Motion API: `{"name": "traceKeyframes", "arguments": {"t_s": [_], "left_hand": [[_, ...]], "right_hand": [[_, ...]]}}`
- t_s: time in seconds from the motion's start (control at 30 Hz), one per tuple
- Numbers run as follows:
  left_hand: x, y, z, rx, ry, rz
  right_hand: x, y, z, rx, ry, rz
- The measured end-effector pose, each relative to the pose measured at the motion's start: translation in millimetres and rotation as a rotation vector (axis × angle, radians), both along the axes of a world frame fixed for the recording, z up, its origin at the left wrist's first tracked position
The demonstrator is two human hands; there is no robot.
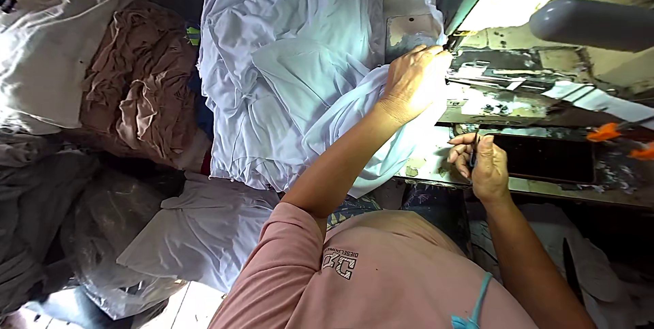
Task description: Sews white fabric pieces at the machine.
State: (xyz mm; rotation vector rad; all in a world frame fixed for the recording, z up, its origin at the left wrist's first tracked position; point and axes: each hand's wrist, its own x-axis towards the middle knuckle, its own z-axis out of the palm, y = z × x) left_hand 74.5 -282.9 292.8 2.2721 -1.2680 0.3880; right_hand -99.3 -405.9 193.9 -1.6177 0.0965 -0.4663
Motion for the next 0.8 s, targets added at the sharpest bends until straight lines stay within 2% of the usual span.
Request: {"name": "traceKeyframes", "arguments": {"t_s": [0.13, 0.33, 0.43, 0.5, 0.63, 0.8], "left_hand": [[13, 3, -2, -0.042, -0.011, -0.121], [21, 7, -11, -0.147, -0.051, -0.216], [20, 14, -14, -0.19, -0.032, -0.272], [13, 17, -15, -0.2, -0.017, -0.211], [-3, 14, -13, -0.173, -0.01, -0.026], [-11, 0, -6, -0.063, 0.0, 0.076]], "right_hand": [[6, -9, 15, -0.086, -0.01, -0.033], [16, -27, 67, -0.751, 0.087, -0.122], [24, -27, 96, -0.987, 0.101, -0.171], [31, -25, 110, -1.125, 0.127, -0.139], [41, -20, 122, -1.238, 0.187, -0.11], [38, -24, 113, -1.111, 0.195, -0.104]]}}
